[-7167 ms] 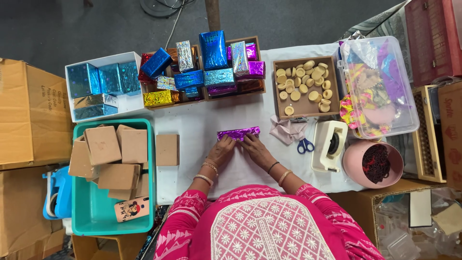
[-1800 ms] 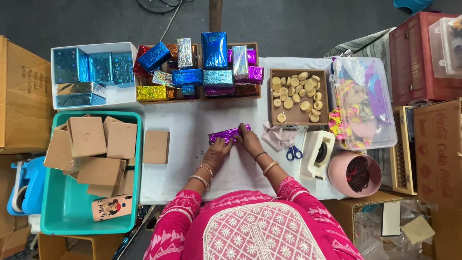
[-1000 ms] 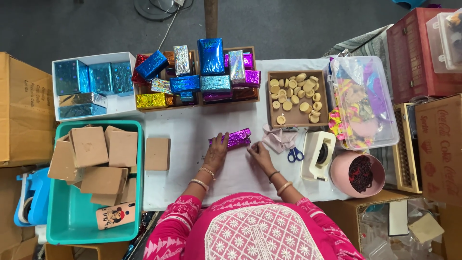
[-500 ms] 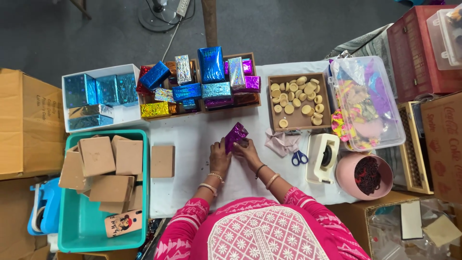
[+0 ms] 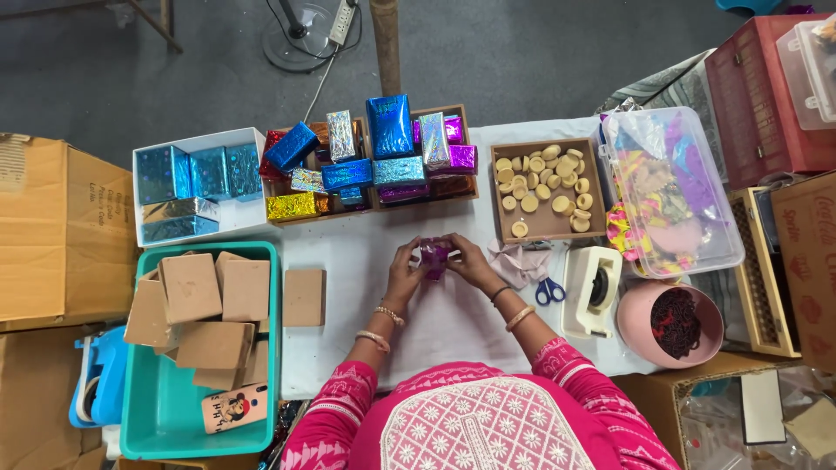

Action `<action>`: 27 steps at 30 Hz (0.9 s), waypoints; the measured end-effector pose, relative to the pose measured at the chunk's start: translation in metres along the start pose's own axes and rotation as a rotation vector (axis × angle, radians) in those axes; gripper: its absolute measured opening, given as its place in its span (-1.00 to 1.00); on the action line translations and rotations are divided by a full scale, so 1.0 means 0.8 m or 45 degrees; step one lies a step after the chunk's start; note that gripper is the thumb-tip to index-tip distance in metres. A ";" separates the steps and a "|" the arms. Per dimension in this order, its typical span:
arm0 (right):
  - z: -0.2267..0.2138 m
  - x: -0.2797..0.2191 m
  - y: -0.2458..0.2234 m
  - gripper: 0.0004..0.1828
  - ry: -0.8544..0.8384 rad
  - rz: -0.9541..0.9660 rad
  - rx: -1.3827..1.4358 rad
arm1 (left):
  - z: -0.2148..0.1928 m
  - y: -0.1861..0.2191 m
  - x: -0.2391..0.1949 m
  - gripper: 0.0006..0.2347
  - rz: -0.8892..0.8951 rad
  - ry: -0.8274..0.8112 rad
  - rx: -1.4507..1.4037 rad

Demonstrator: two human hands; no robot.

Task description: The person wipes a small wooden block with a cloth, then retrieves a sheet of shiny purple wrapping paper from a box. They place the wooden block on the paper and fold the paper around it to create a wrapped package.

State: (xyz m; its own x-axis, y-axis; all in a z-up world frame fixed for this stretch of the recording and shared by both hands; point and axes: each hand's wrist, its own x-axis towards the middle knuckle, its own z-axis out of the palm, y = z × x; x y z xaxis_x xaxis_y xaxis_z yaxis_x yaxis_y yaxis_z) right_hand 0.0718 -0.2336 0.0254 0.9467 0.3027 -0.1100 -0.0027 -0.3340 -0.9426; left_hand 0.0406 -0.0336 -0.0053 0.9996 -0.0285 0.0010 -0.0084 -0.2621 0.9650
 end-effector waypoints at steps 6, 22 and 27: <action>0.003 -0.013 -0.003 -0.47 0.013 -0.047 -0.026 | -0.001 0.017 0.022 -0.57 0.119 -0.158 0.050; 0.000 -0.027 -0.020 -0.67 0.307 -0.093 -0.088 | 0.009 0.022 0.028 -0.74 0.022 -0.063 0.144; 0.003 -0.024 -0.027 -0.76 0.337 -0.045 -0.070 | 0.009 0.037 0.027 -0.76 -0.083 -0.085 0.070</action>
